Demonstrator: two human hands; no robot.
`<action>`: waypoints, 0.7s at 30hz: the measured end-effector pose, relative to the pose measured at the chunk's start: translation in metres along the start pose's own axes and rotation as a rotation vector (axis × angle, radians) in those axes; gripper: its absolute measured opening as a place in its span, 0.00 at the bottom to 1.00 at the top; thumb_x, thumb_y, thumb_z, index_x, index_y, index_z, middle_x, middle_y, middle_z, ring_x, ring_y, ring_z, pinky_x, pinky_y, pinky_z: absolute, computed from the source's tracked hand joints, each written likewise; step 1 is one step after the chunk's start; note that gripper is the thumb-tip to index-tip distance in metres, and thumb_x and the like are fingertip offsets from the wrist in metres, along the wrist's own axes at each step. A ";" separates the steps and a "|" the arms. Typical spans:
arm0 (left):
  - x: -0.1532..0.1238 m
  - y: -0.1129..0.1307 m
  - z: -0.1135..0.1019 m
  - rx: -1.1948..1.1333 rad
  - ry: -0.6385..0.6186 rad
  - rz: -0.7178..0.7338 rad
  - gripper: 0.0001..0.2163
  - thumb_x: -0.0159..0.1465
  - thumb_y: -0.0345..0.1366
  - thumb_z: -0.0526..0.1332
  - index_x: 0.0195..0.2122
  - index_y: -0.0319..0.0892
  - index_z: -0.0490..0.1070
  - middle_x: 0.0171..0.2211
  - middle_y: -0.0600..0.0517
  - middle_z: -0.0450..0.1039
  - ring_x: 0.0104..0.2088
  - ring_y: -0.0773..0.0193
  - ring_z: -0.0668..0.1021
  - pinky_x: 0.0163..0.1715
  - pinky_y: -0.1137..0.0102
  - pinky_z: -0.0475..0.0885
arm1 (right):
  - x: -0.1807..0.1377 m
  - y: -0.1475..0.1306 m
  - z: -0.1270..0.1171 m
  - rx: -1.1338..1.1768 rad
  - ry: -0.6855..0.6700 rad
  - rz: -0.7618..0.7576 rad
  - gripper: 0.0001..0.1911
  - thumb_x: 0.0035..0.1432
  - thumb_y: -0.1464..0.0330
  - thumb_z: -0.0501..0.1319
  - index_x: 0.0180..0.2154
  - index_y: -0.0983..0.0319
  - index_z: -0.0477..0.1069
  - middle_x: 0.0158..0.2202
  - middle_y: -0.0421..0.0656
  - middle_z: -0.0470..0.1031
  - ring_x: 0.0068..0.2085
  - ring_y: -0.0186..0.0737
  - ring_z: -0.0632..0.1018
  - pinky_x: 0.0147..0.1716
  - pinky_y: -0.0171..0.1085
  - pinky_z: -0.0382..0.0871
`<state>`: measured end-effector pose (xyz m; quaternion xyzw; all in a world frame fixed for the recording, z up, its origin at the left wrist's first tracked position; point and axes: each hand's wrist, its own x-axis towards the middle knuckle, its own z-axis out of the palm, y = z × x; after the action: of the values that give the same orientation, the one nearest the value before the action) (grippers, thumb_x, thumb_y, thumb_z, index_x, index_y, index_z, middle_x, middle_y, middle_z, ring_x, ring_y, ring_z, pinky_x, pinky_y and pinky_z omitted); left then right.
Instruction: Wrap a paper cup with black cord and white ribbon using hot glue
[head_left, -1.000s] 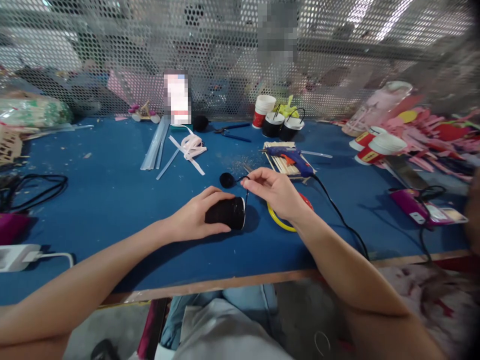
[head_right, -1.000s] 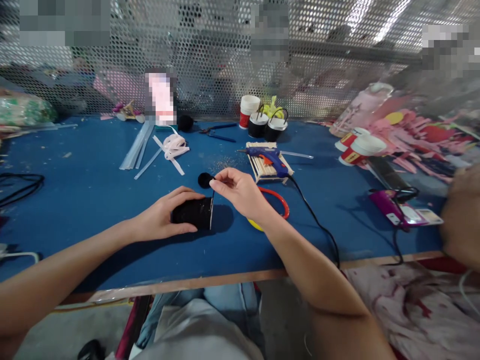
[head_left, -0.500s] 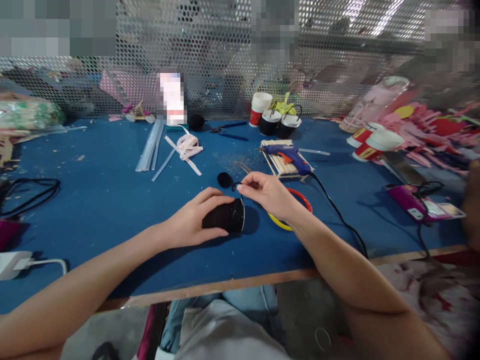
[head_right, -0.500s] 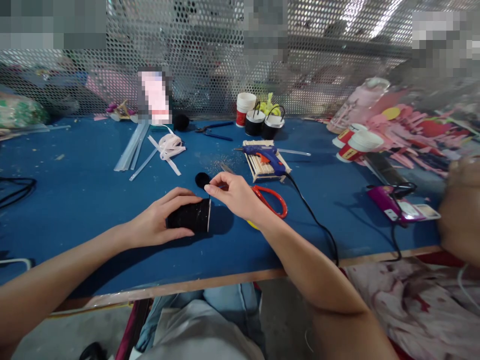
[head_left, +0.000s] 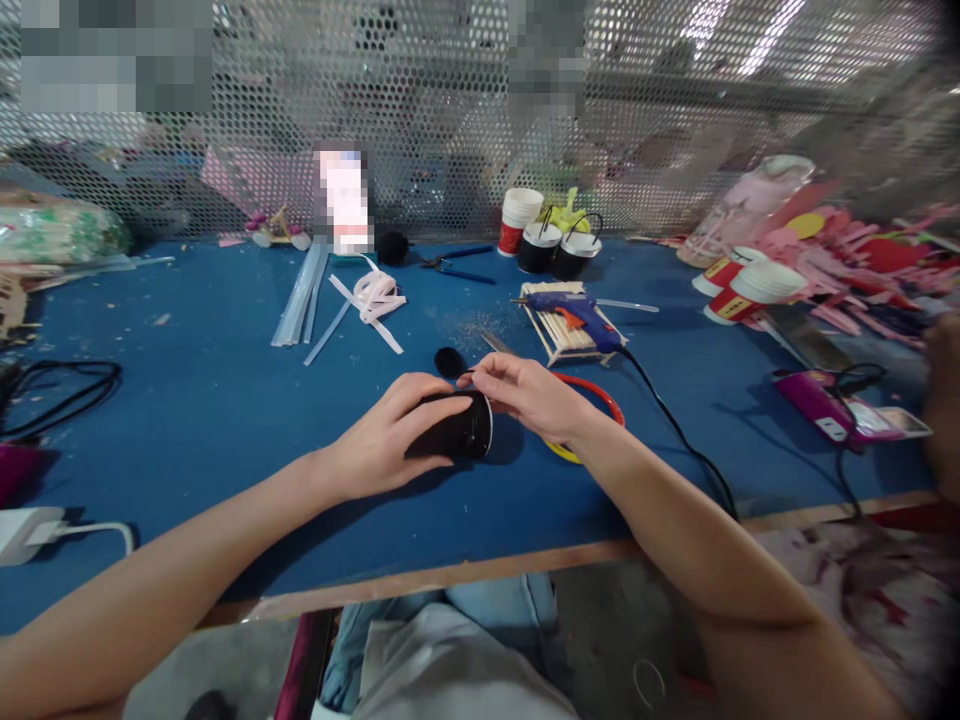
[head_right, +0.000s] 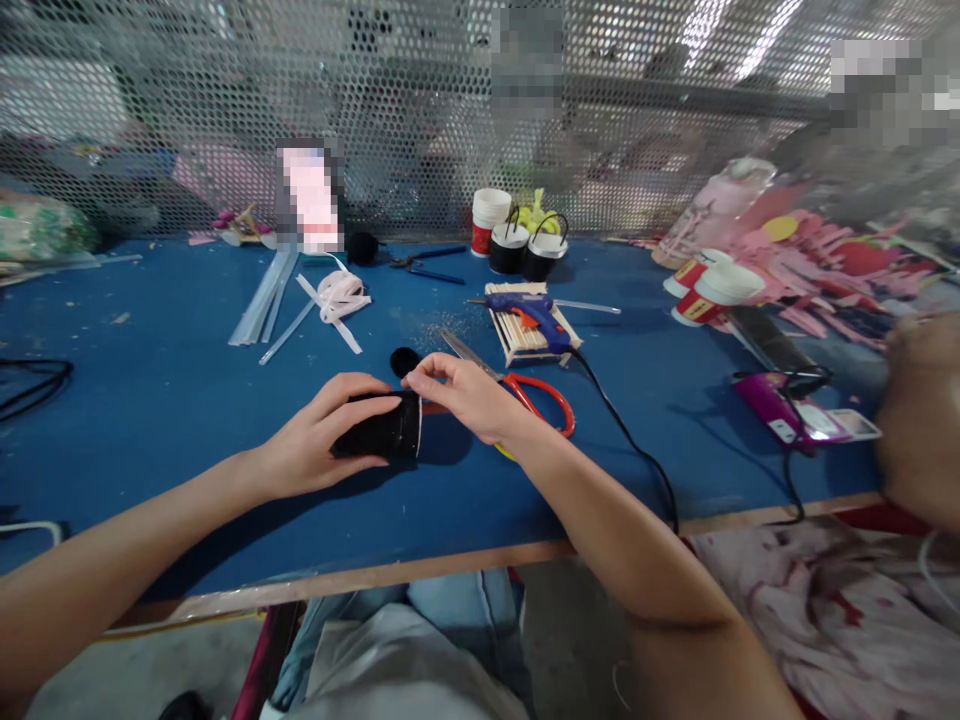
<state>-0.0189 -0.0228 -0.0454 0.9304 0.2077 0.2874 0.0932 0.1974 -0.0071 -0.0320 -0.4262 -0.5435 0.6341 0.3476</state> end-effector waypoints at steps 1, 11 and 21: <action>0.000 0.001 0.000 -0.006 0.012 -0.030 0.28 0.59 0.37 0.62 0.59 0.42 0.52 0.51 0.41 0.61 0.53 0.53 0.66 0.53 0.55 0.66 | 0.000 0.000 0.000 0.019 0.003 -0.006 0.12 0.51 0.59 0.64 0.30 0.60 0.66 0.34 0.38 0.71 0.34 0.31 0.72 0.36 0.33 0.67; -0.002 0.000 0.005 -0.049 -0.083 -0.369 0.32 0.55 0.44 0.65 0.58 0.43 0.54 0.49 0.43 0.64 0.47 0.53 0.72 0.46 0.57 0.72 | 0.000 0.000 -0.001 -0.015 0.060 -0.009 0.12 0.50 0.61 0.65 0.29 0.61 0.66 0.31 0.38 0.70 0.34 0.32 0.72 0.39 0.35 0.68; 0.002 0.005 -0.001 -0.257 -0.063 -0.420 0.22 0.66 0.43 0.52 0.59 0.42 0.55 0.49 0.45 0.65 0.49 0.58 0.70 0.50 0.61 0.67 | -0.001 -0.002 -0.002 -0.130 0.063 -0.070 0.10 0.53 0.61 0.62 0.31 0.60 0.67 0.32 0.39 0.71 0.34 0.33 0.72 0.38 0.37 0.67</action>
<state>-0.0169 -0.0263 -0.0420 0.8558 0.3553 0.2566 0.2750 0.1996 -0.0072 -0.0304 -0.4483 -0.5870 0.5713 0.3580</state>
